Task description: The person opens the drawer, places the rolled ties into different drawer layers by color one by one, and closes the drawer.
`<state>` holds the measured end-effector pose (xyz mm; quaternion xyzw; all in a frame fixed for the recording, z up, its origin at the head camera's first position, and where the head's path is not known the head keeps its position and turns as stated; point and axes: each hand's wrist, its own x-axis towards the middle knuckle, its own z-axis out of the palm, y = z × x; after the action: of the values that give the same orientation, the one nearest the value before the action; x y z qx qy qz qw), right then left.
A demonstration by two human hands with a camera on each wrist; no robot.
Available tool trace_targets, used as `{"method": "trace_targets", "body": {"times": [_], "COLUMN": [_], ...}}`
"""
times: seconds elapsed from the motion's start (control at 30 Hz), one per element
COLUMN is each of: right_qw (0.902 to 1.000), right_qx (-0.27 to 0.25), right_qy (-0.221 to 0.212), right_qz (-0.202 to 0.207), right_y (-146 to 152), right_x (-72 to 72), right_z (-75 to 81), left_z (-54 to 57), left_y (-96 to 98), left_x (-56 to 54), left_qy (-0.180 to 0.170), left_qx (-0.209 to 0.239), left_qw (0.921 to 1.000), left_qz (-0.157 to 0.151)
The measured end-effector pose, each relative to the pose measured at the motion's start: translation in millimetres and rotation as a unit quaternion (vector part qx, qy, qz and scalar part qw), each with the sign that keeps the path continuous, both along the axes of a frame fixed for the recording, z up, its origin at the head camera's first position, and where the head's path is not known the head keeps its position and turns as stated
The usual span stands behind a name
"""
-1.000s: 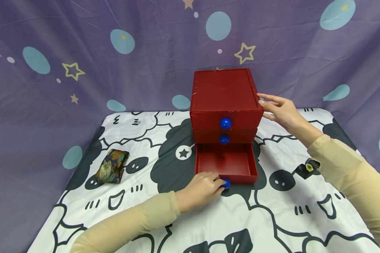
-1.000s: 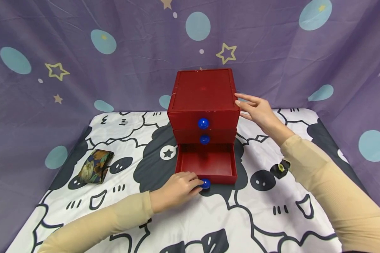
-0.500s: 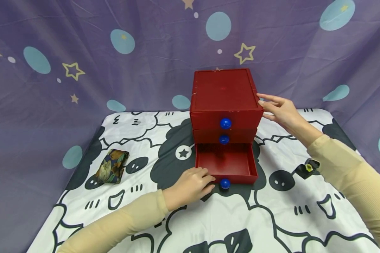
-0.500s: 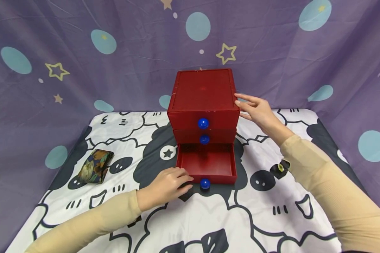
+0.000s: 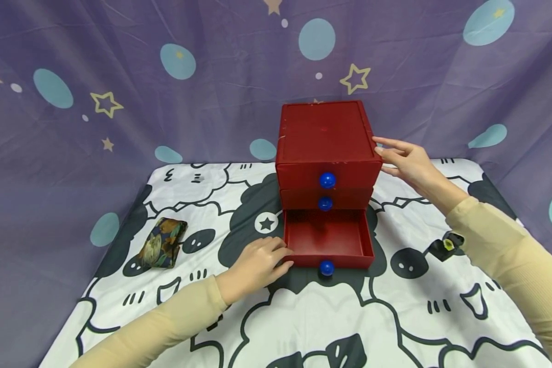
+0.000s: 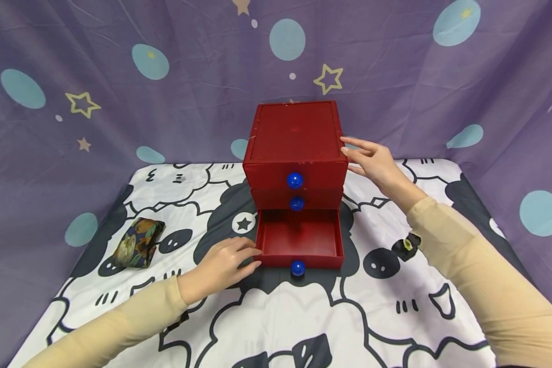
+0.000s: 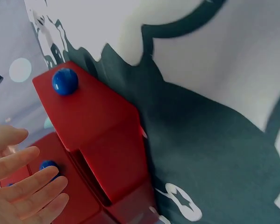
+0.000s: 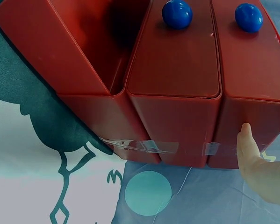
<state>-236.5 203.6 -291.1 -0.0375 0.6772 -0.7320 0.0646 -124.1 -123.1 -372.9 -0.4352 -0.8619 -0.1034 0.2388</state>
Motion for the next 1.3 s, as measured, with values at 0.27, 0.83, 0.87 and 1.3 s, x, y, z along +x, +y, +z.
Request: {"method": "trace_targets", "body": {"times": [0.27,0.83,0.87,1.3], "right_qw": [1.0000,0.9999,0.9999,0.9998], "right_qx": [-0.003,0.014,0.014,0.020], "right_qy": [0.001,-0.009,-0.008,-0.009], "right_qz": [0.001,0.001,0.001,0.001], "right_y": [0,-1,-1,-1], "right_x": [0.2,0.3,0.3,0.4], "right_z": [-0.2,0.5,0.5,1.3], "left_z": [2.8,1.9,1.7,-2.0], "left_y": [-15.6,-64.1,-67.1,-101.2], "left_x": [-4.5,-13.8,-14.2,-23.8], "left_qy": [-0.007,-0.055,-0.059,-0.077], "left_qx": [0.011,0.013,0.012,0.014], "left_qw": [0.9995,0.9951,0.9943,0.9882], "left_qz": [0.030,0.081,0.087,0.131]}}
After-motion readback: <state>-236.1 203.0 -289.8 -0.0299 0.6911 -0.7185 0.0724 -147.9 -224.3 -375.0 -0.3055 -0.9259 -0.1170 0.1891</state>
